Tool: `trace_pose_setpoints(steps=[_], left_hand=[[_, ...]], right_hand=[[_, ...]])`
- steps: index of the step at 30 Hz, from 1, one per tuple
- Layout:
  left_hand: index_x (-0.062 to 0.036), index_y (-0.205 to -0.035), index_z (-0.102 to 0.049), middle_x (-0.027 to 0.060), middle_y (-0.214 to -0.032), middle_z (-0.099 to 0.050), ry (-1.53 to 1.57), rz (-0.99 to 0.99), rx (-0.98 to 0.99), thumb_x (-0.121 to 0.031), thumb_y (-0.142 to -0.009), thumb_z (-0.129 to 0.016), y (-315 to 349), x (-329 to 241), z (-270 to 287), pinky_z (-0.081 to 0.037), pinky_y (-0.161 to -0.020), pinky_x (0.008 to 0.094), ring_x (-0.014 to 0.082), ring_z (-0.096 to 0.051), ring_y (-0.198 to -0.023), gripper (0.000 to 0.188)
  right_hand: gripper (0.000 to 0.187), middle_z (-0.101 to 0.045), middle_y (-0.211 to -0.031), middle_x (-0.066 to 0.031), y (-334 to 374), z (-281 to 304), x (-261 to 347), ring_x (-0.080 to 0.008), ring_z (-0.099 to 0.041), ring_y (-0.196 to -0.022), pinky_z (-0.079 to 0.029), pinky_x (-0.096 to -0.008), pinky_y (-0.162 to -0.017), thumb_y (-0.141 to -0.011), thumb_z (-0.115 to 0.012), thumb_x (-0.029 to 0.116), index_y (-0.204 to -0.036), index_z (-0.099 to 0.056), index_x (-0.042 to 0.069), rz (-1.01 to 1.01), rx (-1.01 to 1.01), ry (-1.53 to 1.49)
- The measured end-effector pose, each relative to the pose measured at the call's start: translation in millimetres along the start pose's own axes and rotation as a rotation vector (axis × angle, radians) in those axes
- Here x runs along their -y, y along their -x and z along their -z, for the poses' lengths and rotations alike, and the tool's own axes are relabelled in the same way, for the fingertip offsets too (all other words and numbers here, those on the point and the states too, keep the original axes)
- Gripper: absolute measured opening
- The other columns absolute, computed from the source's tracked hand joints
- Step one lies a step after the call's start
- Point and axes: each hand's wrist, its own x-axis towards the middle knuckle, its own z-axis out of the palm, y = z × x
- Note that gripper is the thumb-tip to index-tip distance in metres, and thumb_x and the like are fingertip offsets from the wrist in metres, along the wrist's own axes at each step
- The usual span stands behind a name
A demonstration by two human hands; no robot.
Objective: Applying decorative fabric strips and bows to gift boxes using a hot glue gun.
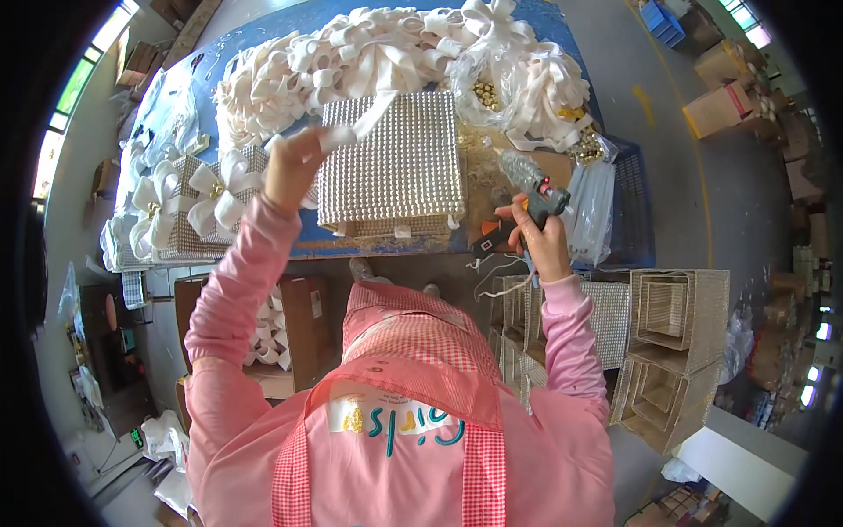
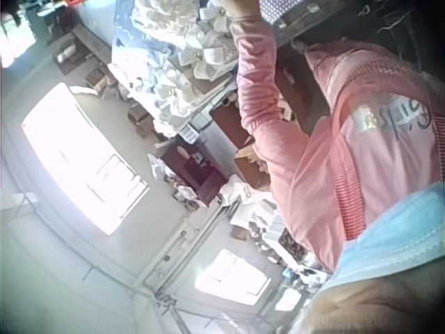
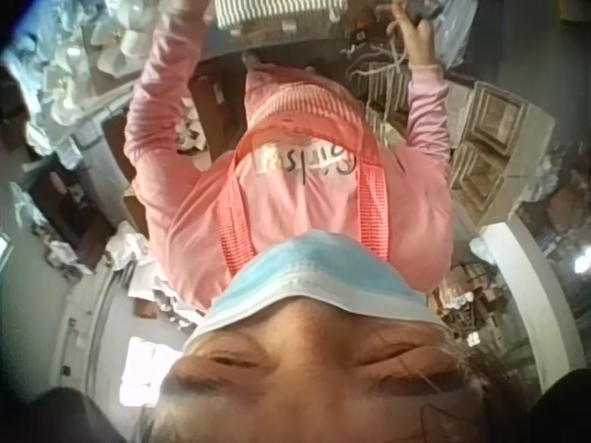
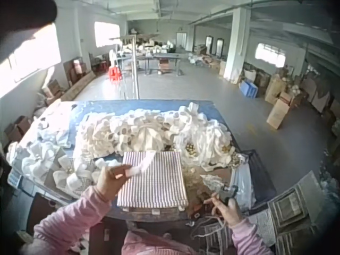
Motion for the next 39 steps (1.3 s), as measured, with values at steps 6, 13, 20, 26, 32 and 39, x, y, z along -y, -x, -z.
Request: trace_pose_setpoints(steps=[6, 13, 20, 26, 32, 39], left_hand=[[-0.0022, -0.095, -0.066, 0.0098, -0.078, -0.068, -0.05, 0.131, -0.132, -0.021, -0.081, -0.066, -50, -43, 19, -0.048, -0.062, 0.0217, 0.0089, -0.063, -0.07, 0.024], [-0.0007, -0.094, -0.067, 0.0089, -0.077, -0.067, 0.277, 0.176, 0.003, -0.023, -0.083, -0.062, -58, -38, 16, -0.051, -0.067, 0.0231, 0.012, -0.064, -0.074, 0.025], [0.0068, -0.104, -0.06, 0.0123, -0.09, -0.065, 0.496, 0.341, 0.186, -0.023, -0.088, -0.056, -61, -46, 18, -0.052, -0.073, 0.0237, 0.0157, -0.064, -0.079, 0.034], [0.0062, -0.1, -0.061, 0.0113, -0.087, -0.065, 0.569, 0.403, 0.214, -0.023, -0.087, -0.057, -68, -44, 16, -0.053, -0.072, 0.0234, 0.0153, -0.064, -0.077, 0.032], [0.0065, -0.102, -0.06, 0.0125, -0.088, -0.065, 0.594, 0.457, 0.246, -0.024, -0.086, -0.059, -72, -37, 15, -0.053, -0.072, 0.0242, 0.017, -0.065, -0.077, 0.034], [0.0067, -0.102, -0.06, 0.0139, -0.089, -0.065, 0.624, 0.452, 0.254, -0.024, -0.086, -0.059, -74, -40, 15, -0.054, -0.073, 0.0254, 0.018, -0.065, -0.079, 0.034]], right_hand=[[0.028, -0.065, -0.077, -0.007, -7, -25, 32, -0.0069, -0.051, -0.049, -0.037, -0.0205, -0.042, -0.087, -0.059, 0.028, -0.099, -0.057, 0.003, 0.146, -0.012, 0.063], [0.02, -0.059, -0.065, 0.0001, -5, -59, 55, -0.0099, -0.056, -0.055, -0.044, -0.0244, -0.052, -0.083, -0.064, 0.023, -0.091, -0.062, 0.005, 0.421, -0.014, 0.361], [0.029, -0.06, -0.065, -0.0084, -29, -85, 71, -0.0239, -0.06, -0.058, -0.045, -0.0318, -0.052, -0.075, -0.071, 0.029, -0.086, -0.061, 0.004, 0.768, 0.034, 0.398], [0.031, -0.057, -0.06, -0.0109, -38, -98, 76, -0.0266, -0.058, -0.054, -0.043, -0.0333, -0.048, -0.075, -0.071, 0.031, -0.086, -0.061, 0.003, 0.758, -0.002, 0.481], [0.033, -0.056, -0.058, -0.0101, -45, -100, 75, -0.0245, -0.057, -0.049, -0.041, -0.0328, -0.045, -0.076, -0.071, 0.031, -0.087, -0.061, 0.002, 0.82, -0.051, 0.485], [0.034, -0.057, -0.06, -0.0107, -45, -92, 73, -0.024, -0.057, -0.049, -0.042, -0.0329, -0.045, -0.076, -0.07, 0.031, -0.087, -0.062, 0.001, 0.753, -0.094, 0.535]])
